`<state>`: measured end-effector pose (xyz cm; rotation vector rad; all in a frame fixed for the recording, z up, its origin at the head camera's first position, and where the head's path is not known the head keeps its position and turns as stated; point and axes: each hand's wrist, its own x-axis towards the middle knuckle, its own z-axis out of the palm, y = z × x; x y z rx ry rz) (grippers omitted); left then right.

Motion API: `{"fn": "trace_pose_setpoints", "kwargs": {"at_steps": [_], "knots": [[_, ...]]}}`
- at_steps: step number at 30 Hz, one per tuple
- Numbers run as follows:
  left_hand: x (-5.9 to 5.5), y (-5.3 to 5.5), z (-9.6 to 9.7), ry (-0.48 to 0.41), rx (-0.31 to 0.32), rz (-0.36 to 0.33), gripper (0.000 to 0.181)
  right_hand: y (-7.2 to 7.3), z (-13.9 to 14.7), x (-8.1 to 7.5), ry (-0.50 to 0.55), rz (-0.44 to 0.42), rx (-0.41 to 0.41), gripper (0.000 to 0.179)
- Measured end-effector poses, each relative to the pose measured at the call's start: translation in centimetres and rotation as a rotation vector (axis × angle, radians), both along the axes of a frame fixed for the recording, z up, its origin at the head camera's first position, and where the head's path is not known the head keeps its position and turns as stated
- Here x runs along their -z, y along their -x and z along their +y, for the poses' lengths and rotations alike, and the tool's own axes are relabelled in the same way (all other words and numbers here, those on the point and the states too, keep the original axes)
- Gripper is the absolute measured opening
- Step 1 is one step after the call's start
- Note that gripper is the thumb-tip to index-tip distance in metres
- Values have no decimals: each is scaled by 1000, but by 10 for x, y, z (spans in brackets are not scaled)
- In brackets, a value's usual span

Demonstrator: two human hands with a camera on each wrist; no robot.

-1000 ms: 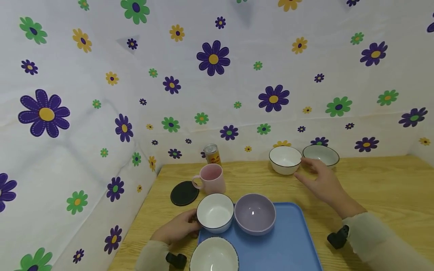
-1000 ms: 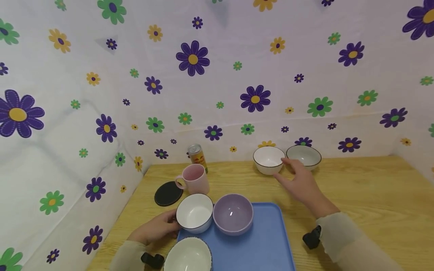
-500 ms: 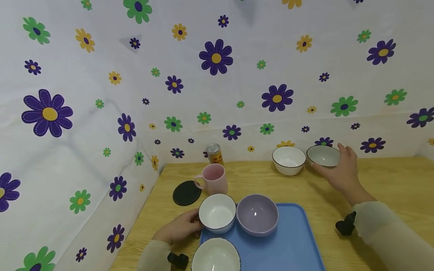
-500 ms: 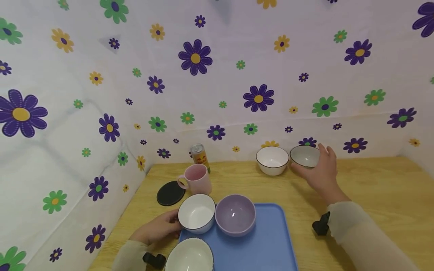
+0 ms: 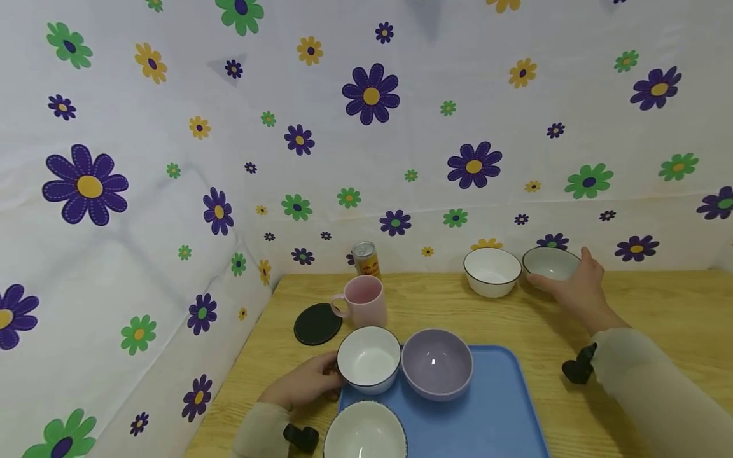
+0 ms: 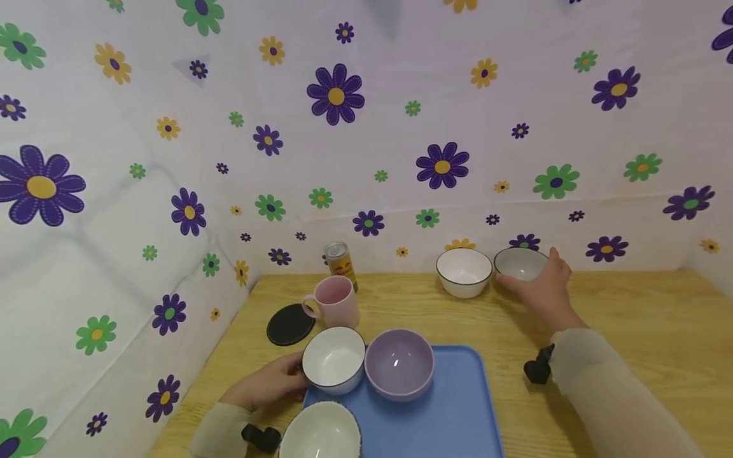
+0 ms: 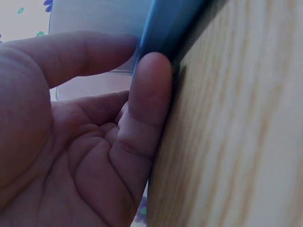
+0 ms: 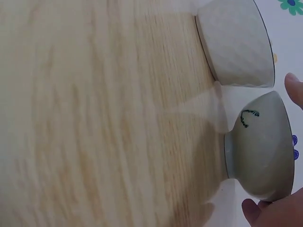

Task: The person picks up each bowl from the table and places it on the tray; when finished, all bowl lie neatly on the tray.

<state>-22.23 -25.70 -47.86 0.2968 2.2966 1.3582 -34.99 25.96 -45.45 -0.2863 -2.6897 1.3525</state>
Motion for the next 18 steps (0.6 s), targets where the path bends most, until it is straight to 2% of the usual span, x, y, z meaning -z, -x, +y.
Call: {"fn": "trace_pose_setpoints", "kwargs": {"at_steps": [11,18], "knots": [[2,-1,0,13,-10,-11,50,5,5,16,38,-9,0,130],[1,0,1,7,-15,-19,49,4,1,14,52,-30,13,131]]}}
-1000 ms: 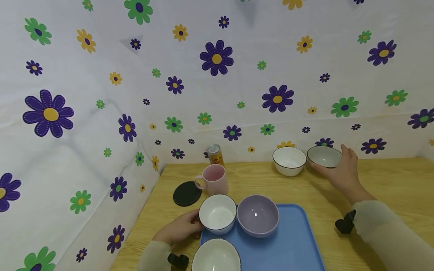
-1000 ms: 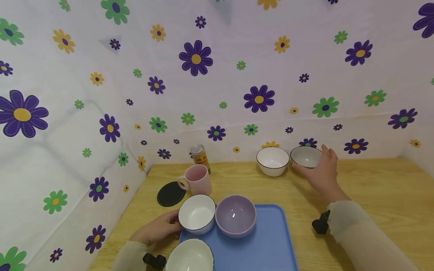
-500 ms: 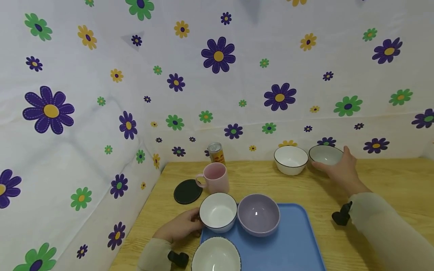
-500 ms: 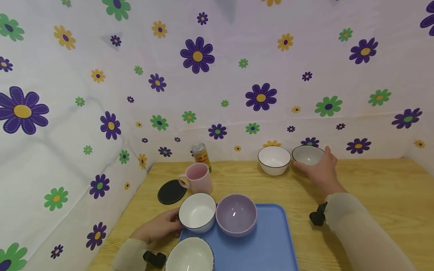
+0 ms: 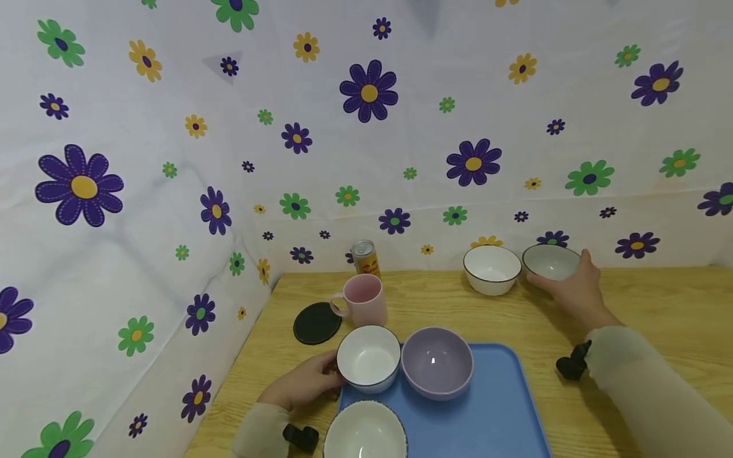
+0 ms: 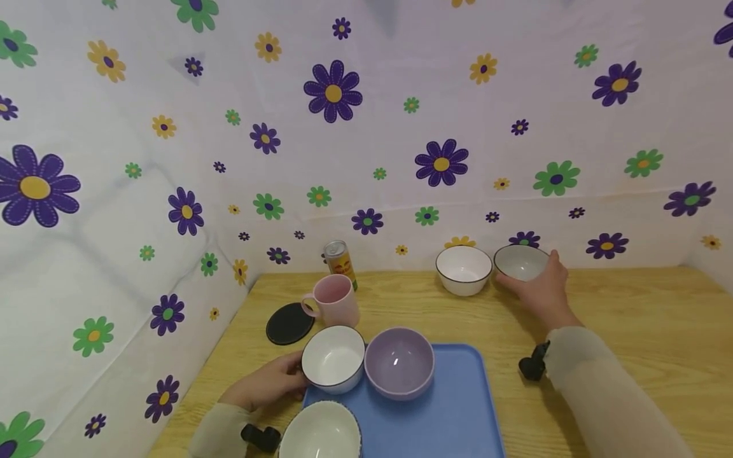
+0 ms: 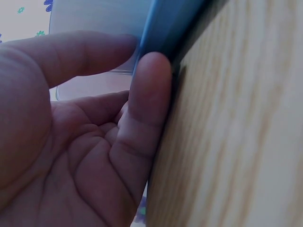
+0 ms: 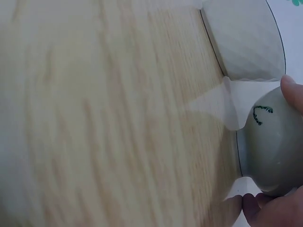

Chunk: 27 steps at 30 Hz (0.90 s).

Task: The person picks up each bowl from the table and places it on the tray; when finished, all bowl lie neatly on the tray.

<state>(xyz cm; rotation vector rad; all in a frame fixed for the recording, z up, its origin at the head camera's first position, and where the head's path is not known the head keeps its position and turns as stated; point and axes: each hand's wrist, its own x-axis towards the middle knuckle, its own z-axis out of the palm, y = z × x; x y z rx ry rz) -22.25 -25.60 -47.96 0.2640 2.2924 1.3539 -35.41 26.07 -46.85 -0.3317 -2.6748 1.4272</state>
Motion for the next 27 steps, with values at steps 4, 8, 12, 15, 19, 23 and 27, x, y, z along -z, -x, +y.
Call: {"fn": "trace_pose_setpoints", "kwargs": {"at_steps": [4,8,12,15,19,23,27], "knots": [[1,-1,-1,4,3,2,50,-1,-2,-5,-25,-44,13,134],[1,0,-2,4,4,6,49,-2,-3,-9,-53,-70,26,133],[1,1,-1,-7,5,6,47,-2,-3,-10,-69,-66,25,132],[1,1,0,-13,8,0,48,-5,1,-6,-69,-65,26,133],[2,0,0,-12,9,-1,48,-9,6,-3,-70,-62,22,135],[2,-1,0,-3,16,7,47,-14,11,-5,-68,-53,13,135],[1,0,0,-1,18,19,48,-19,14,-9,-66,-15,-13,133]]}}
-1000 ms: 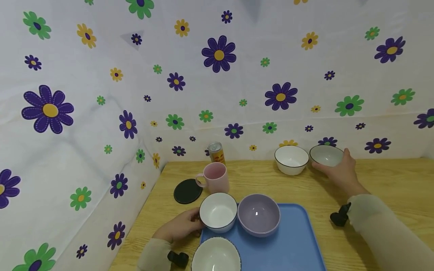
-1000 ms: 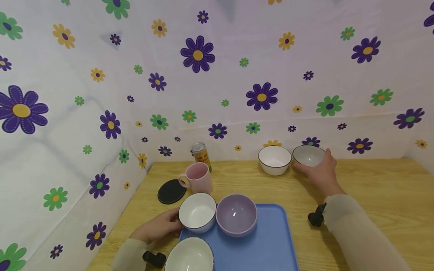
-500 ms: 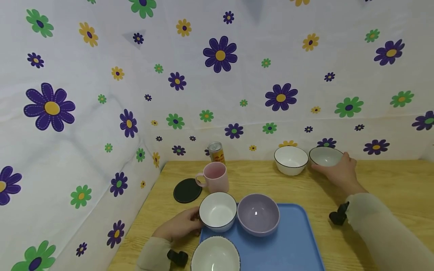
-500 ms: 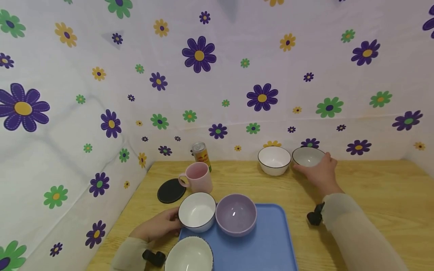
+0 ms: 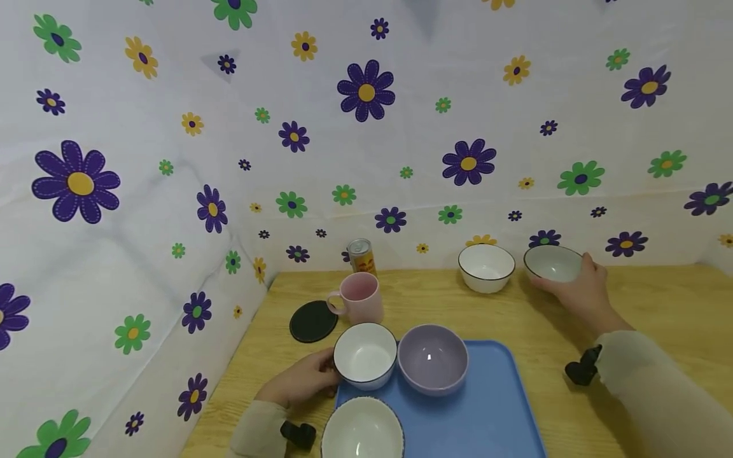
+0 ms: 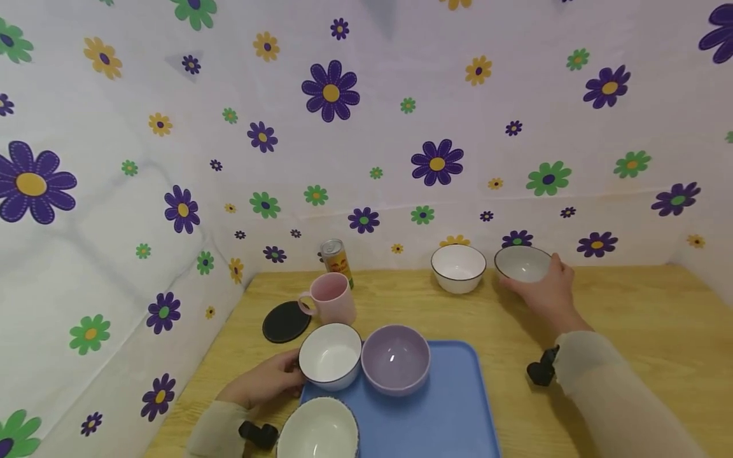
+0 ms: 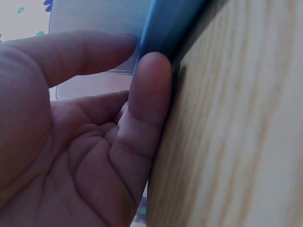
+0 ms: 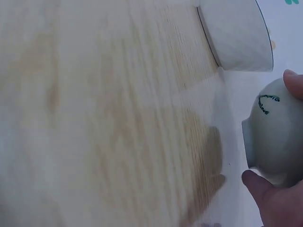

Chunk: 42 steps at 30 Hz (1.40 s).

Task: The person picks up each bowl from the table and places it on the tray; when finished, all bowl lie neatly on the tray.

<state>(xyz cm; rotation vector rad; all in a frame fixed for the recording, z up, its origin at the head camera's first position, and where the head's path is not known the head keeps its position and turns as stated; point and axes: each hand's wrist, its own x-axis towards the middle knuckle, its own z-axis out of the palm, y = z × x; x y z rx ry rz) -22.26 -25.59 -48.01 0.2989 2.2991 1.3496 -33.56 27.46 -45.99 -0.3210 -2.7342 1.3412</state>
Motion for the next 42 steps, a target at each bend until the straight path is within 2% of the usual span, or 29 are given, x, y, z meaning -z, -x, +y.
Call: {"fn": "trace_pose_setpoints", "kwargs": {"at_steps": [4,8,13,20,28,36,42], "knots": [[-1,0,-1,-3,-2,3,49,-6,0,-2,-40,53,-40,130],[-1,-2,-1,-3,2,-1,50,-13,-1,1,-75,66,-63,129],[-2,-2,-3,-12,1,8,50,-23,-3,6,-62,68,-77,128],[-2,-2,-3,-8,-7,-7,51,-38,-10,11,-38,127,-70,123],[-3,-2,-1,-15,-14,-17,53,-55,-23,5,12,132,-105,127],[0,0,-1,-20,-2,-11,51,-71,-33,-2,10,156,-163,124],[1,0,0,-15,1,-11,51,-82,-40,-5,12,126,-194,127]]}}
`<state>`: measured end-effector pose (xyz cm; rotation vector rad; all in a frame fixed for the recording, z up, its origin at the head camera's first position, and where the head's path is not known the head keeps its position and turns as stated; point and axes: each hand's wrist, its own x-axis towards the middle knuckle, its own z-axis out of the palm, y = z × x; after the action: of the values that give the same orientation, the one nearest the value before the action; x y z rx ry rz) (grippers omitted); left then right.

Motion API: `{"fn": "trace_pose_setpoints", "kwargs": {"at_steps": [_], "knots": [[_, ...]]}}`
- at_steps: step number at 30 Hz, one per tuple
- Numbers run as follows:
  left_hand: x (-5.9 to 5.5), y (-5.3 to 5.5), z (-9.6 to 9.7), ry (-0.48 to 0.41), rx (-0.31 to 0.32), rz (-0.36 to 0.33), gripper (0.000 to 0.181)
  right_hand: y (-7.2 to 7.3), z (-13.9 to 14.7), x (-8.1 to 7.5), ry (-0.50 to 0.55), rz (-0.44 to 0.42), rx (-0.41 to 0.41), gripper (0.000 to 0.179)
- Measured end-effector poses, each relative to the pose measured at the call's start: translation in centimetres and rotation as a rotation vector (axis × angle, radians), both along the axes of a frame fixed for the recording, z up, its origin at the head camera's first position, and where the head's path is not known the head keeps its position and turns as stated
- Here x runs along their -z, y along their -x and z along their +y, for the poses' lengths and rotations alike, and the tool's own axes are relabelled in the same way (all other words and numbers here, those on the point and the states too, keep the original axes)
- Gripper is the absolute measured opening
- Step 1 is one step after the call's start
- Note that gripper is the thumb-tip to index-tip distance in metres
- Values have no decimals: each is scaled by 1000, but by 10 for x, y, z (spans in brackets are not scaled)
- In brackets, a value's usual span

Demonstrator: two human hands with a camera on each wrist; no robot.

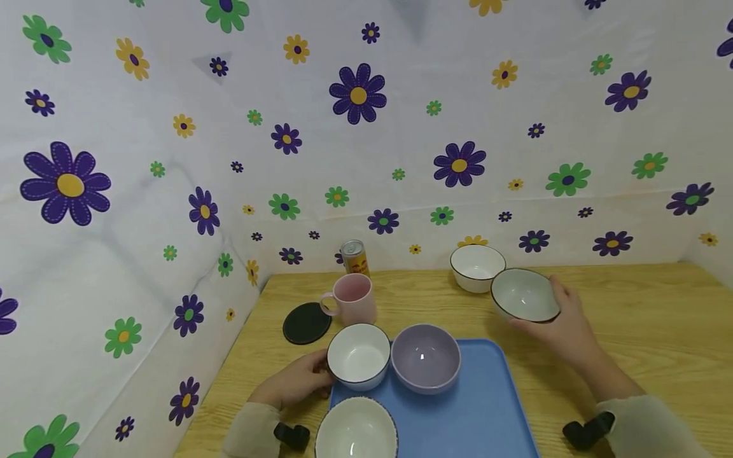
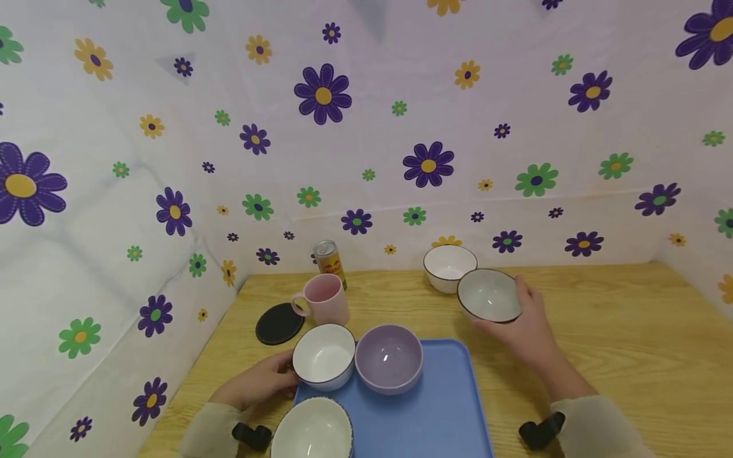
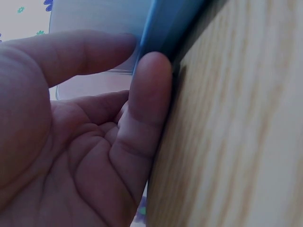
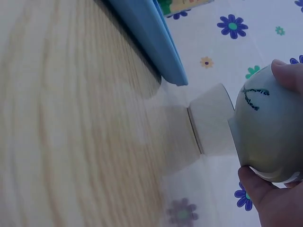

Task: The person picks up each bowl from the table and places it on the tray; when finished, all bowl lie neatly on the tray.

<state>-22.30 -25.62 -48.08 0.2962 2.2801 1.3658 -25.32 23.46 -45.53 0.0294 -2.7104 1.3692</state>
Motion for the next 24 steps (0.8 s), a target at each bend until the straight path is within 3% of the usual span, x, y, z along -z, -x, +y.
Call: {"fn": "trace_pose_setpoints", "kwargs": {"at_steps": [24], "knots": [[-3,-2,2,23,-21,-15,53,-33,-25,-24,26,115,-199,122]]}}
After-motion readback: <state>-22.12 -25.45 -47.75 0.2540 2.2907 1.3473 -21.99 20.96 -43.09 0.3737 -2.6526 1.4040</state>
